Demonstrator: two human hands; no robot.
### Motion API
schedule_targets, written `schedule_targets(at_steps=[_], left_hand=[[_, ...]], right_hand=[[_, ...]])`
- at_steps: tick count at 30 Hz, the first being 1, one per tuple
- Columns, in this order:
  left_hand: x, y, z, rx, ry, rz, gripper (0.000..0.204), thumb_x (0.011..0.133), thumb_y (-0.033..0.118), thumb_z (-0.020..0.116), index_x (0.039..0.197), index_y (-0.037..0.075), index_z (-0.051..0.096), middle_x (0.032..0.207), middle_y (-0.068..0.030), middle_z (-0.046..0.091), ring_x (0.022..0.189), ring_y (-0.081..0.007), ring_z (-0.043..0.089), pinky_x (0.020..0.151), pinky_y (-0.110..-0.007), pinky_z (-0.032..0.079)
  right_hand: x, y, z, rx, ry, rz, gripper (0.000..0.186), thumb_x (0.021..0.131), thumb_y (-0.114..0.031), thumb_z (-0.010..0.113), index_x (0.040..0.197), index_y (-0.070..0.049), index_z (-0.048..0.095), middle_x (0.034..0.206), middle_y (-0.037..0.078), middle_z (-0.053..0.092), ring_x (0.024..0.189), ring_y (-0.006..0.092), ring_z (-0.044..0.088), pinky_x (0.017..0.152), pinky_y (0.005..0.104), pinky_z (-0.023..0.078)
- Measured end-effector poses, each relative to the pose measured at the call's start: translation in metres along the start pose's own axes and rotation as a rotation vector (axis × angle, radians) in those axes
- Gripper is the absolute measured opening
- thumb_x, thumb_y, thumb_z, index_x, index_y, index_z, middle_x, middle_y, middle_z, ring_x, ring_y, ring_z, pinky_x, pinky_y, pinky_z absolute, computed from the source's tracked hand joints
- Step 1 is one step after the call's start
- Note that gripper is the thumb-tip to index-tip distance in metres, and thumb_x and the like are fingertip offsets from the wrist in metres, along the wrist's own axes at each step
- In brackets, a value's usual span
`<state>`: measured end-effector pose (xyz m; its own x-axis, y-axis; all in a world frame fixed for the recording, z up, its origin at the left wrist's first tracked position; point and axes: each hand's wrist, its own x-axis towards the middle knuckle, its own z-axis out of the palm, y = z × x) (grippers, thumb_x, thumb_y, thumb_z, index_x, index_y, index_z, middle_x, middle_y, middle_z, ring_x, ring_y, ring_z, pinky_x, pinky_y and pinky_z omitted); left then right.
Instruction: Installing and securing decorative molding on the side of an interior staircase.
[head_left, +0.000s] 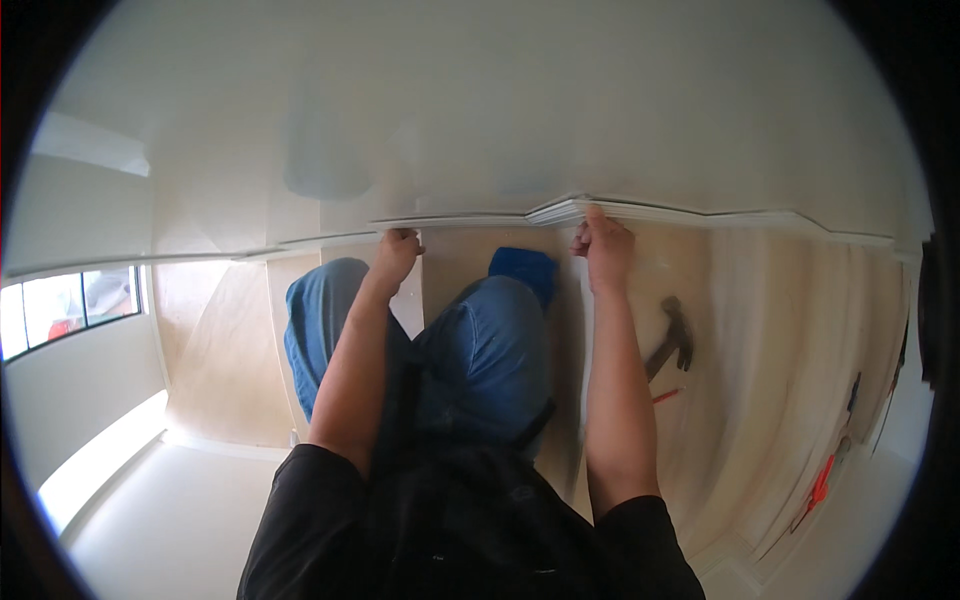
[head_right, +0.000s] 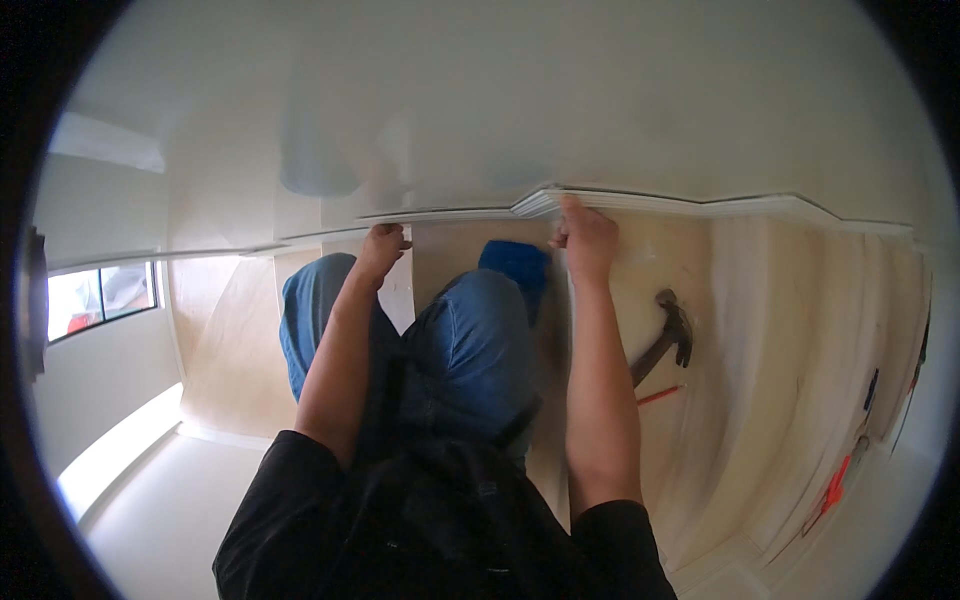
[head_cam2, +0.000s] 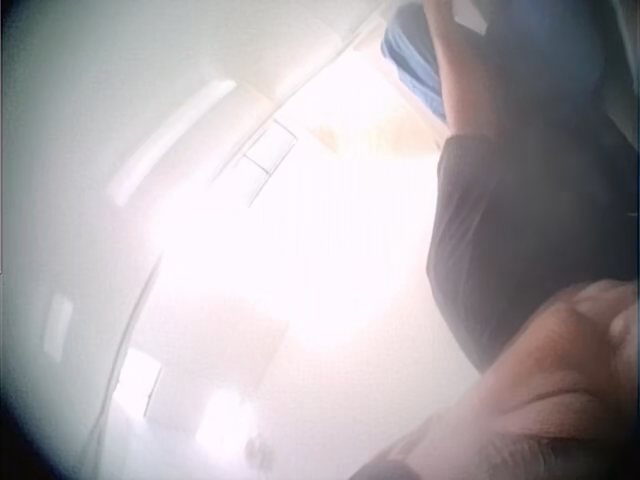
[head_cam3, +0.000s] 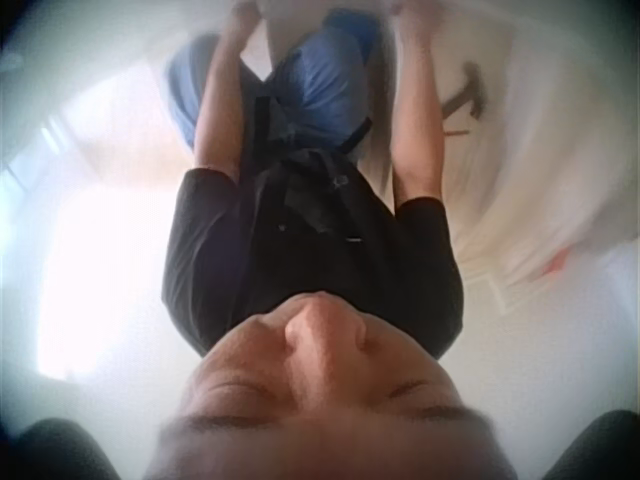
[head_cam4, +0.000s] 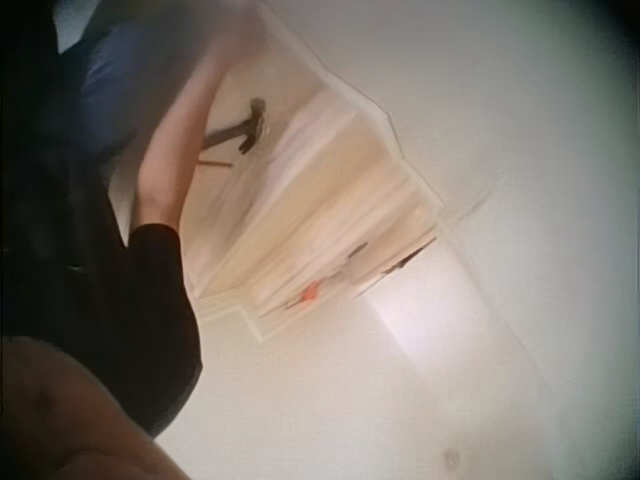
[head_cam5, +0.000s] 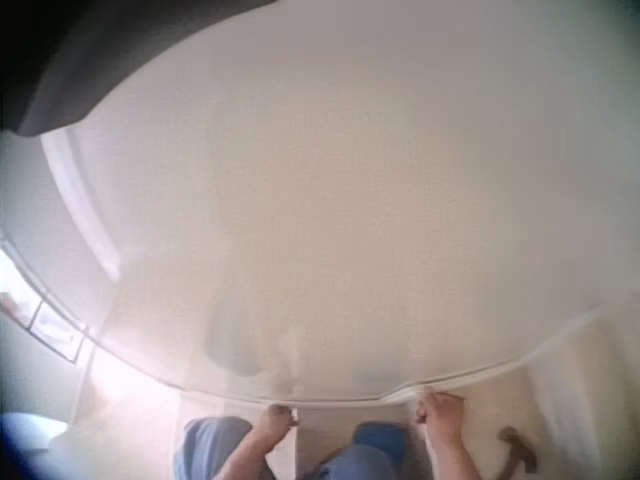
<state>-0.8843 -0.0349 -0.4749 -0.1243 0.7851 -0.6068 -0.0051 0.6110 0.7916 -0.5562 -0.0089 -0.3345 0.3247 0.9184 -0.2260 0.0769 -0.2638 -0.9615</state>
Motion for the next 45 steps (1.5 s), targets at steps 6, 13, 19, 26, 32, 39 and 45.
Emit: schedule_targets(at_steps=[6, 13, 19, 26, 32, 39, 45], left_hand=[[-0.005, 0.0, -0.004, 0.225, 0.071, 0.113, 0.048, 0.087, 0.015, 0.061, 0.126, -0.013, 0.064, 0.118, -0.028, 0.072, 0.106, -0.0384, 0.072, 0.096, -0.042, 0.054], [-0.028, 0.004, 0.018, 0.426, -0.096, 0.325, 0.034, 0.096, 0.015, 0.055, 0.122, -0.005, 0.067, 0.106, -0.0244, 0.076, 0.1, -0.036, 0.074, 0.093, -0.043, 0.055], [-0.054, 0.013, 0.037, 0.546, -0.179, 0.494, 0.027, 0.098, 0.013, 0.062, 0.121, 0.0, 0.068, 0.1, -0.0164, 0.076, 0.093, -0.0238, 0.075, 0.088, -0.035, 0.057], [-0.114, 0.071, 0.089, 0.482, -0.265, 0.544, 0.021, 0.1, 0.009, 0.062, 0.116, 0.0, 0.07, 0.109, -0.0194, 0.076, 0.102, -0.0304, 0.076, 0.09, -0.038, 0.058], [-0.153, 0.095, 0.115, 0.343, -0.281, 0.669, 0.016, 0.101, 0.003, 0.061, 0.114, -0.001, 0.07, 0.109, -0.0171, 0.075, 0.099, -0.0284, 0.076, 0.089, -0.036, 0.058], [-0.206, 0.172, 0.176, 0.333, -0.329, 1.168, 0.021, 0.089, -0.004, 0.068, 0.11, 0.0, 0.071, 0.1, -0.0156, 0.073, 0.093, -0.0296, 0.072, 0.085, -0.038, 0.057], [-0.232, 0.175, 0.164, 0.293, -0.456, 1.373, 0.027, 0.084, -0.012, 0.065, 0.107, -0.001, 0.07, 0.103, -0.0179, 0.07, 0.091, -0.0358, 0.07, 0.083, -0.042, 0.057]], right_hand=[[-0.002, -0.01, 0.009, -0.013, 0.019, -0.001, 0.056, 0.095, -0.041, 0.081, 0.061, -0.003, 0.058, 0.056, 0.005, 0.058, 0.049, 0.0141, 0.058, 0.049, 0.0308, 0.05], [-0.002, -0.012, 0.004, -0.13, -0.002, -0.015, 0.065, 0.091, -0.049, 0.082, 0.054, -0.004, 0.053, 0.049, 0.005, 0.053, 0.044, 0.0147, 0.056, 0.047, 0.0328, 0.048], [-0.006, -0.023, 0.006, -0.216, -0.032, -0.01, 0.065, 0.093, -0.051, 0.08, 0.055, -0.007, 0.053, 0.048, 0.003, 0.052, 0.044, 0.0128, 0.053, 0.047, 0.031, 0.046], [0.002, -0.007, 0.0, -0.26, 0.041, -0.149, 0.069, 0.09, -0.057, 0.081, 0.053, -0.004, 0.054, 0.048, 0.004, 0.053, 0.045, 0.0131, 0.053, 0.047, 0.0336, 0.046], [-0.007, -0.023, 0.004, -0.294, 0.083, -0.157, 0.071, 0.087, -0.056, 0.084, 0.053, -0.001, 0.054, 0.048, 0.006, 0.051, 0.046, 0.0151, 0.045, 0.048, 0.0397, 0.041], [0.003, -0.004, -0.002, -0.376, 0.093, -0.226, 0.08, 0.082, -0.072, 0.076, 0.061, 0.003, 0.064, 0.06, 0.019, 0.063, 0.061, 0.0335, 0.064, 0.063, 0.0464, 0.051], [0.0, -0.016, 0.004, -0.319, 0.004, -0.122, 0.063, 0.09, -0.051, 0.081, 0.056, -0.003, 0.06, 0.05, 0.004, 0.056, 0.046, 0.0156, 0.054, 0.049, 0.037, 0.044]])
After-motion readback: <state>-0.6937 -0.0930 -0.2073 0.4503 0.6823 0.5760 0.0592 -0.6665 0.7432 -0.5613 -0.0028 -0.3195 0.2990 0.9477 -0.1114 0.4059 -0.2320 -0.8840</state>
